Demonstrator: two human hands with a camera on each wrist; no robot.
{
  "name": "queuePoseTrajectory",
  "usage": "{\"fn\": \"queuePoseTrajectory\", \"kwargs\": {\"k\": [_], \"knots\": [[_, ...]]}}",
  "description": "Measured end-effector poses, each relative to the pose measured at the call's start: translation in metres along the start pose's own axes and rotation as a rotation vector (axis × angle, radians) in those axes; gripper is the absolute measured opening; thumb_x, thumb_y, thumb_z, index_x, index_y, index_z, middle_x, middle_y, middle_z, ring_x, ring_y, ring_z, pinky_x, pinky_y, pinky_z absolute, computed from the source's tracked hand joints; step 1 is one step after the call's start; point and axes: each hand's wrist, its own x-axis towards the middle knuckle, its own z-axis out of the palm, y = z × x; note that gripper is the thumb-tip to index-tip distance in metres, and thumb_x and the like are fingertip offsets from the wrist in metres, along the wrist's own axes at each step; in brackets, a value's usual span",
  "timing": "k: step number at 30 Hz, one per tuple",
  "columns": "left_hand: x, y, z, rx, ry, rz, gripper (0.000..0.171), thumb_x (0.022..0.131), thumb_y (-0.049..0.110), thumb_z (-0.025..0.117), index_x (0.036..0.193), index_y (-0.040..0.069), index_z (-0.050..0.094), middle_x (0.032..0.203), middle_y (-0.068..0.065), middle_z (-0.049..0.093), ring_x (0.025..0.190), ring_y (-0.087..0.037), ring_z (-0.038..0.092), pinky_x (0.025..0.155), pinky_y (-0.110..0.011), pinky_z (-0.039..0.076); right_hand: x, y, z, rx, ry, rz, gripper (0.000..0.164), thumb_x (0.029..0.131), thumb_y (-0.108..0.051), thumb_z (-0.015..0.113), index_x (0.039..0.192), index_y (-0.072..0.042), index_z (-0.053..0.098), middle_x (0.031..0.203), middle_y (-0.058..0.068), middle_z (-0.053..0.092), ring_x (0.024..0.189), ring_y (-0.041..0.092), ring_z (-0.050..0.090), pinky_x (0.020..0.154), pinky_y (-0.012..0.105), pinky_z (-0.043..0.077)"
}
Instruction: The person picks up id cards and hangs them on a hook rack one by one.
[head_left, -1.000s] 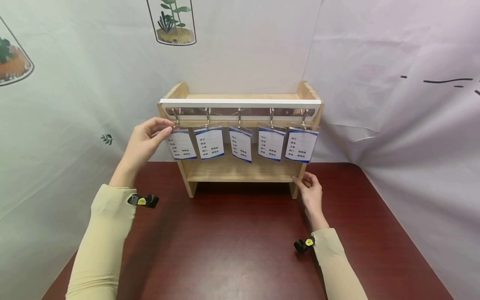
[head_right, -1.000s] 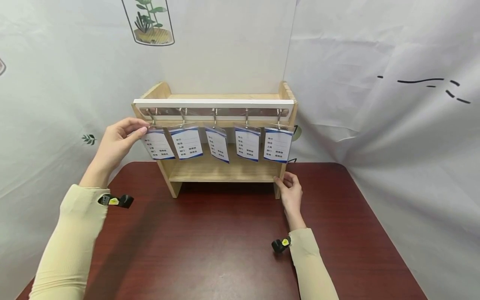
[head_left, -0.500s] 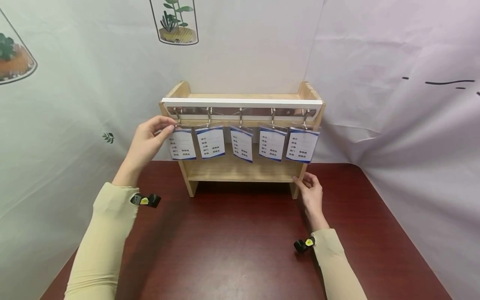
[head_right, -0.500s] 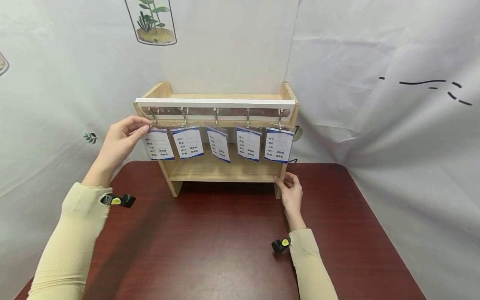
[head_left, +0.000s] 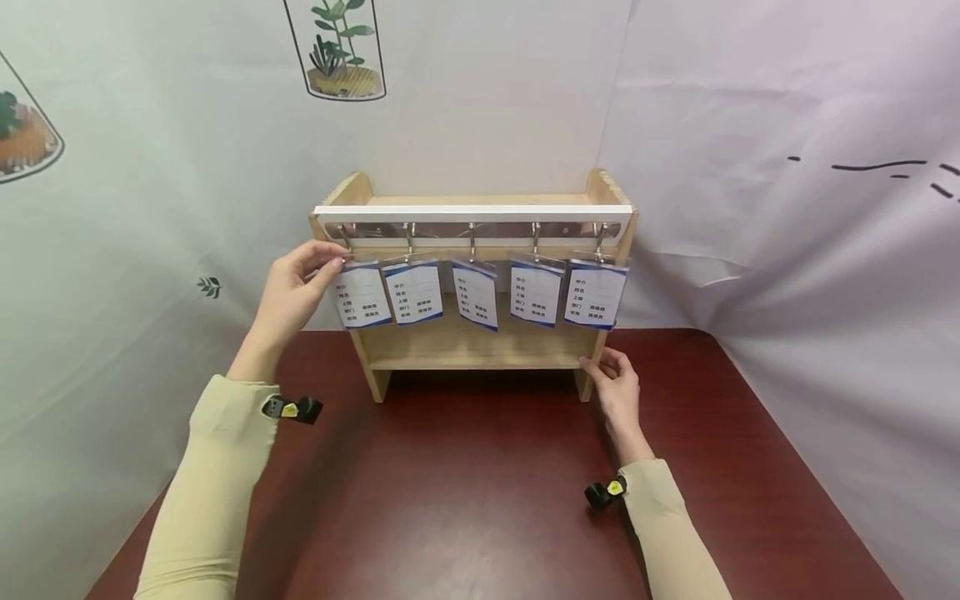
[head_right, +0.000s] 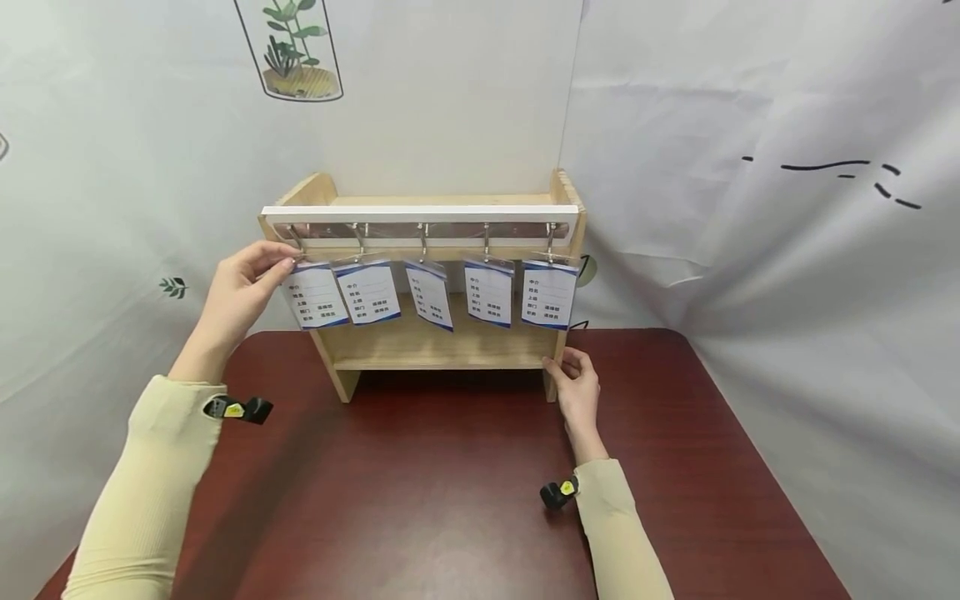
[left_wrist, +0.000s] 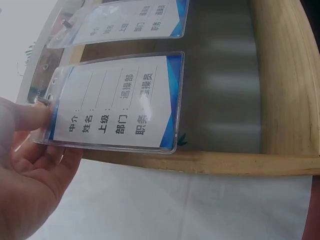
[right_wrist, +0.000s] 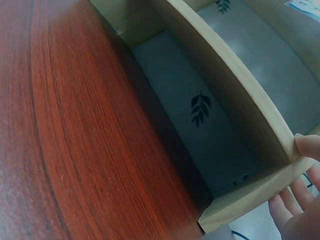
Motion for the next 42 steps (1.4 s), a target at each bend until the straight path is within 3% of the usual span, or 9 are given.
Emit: {"fn": "queuePoseTrajectory", "kwargs": {"k": [17, 26, 42], "knots": [[-0.0014, -0.0097, 0.0014, -0.081, 0.007, -0.011, 0.023, 0.102, 0.016, 0.06, 0.117, 0.0, 0.066, 0.111, 0.004, 0.071, 0.108, -0.008, 0.062, 0.095, -0.023, 0.047, -0.0016, -0.0004, 0.0013, 0.008, 0.005, -0.026, 0.047, 0.092, -0.018, 0.075, 0.13, 0.001, 0.055, 0.125, 0.015, 0.059, 0.114, 0.021, 0.058, 0.079, 0.015, 0.047], [-0.0015, -0.0092, 0.0013, -0.07, 0.009, -0.015, 0.023, 0.102, 0.018, 0.06, 0.118, 0.003, 0.066, 0.114, 0.004, 0.07, 0.111, -0.008, 0.061, 0.099, -0.028, 0.046, -0.0007, -0.0003, 0.0016, 0.014, 0.016, -0.027, 0.045, 0.092, -0.017, 0.075, 0.128, 0.0, 0.056, 0.125, 0.014, 0.06, 0.115, 0.021, 0.059, 0.08, 0.017, 0.047], [-0.0042, -0.0094, 0.0033, -0.087, 0.025, -0.021, 0.025, 0.102, 0.016, 0.059, 0.123, 0.002, 0.065, 0.111, 0.006, 0.069, 0.105, -0.006, 0.06, 0.093, -0.025, 0.045, -0.0002, -0.0004, 0.0018, 0.017, 0.014, -0.02, 0.045, 0.091, -0.017, 0.076, 0.128, 0.0, 0.056, 0.125, 0.015, 0.06, 0.115, 0.021, 0.059, 0.08, 0.016, 0.047]]}}
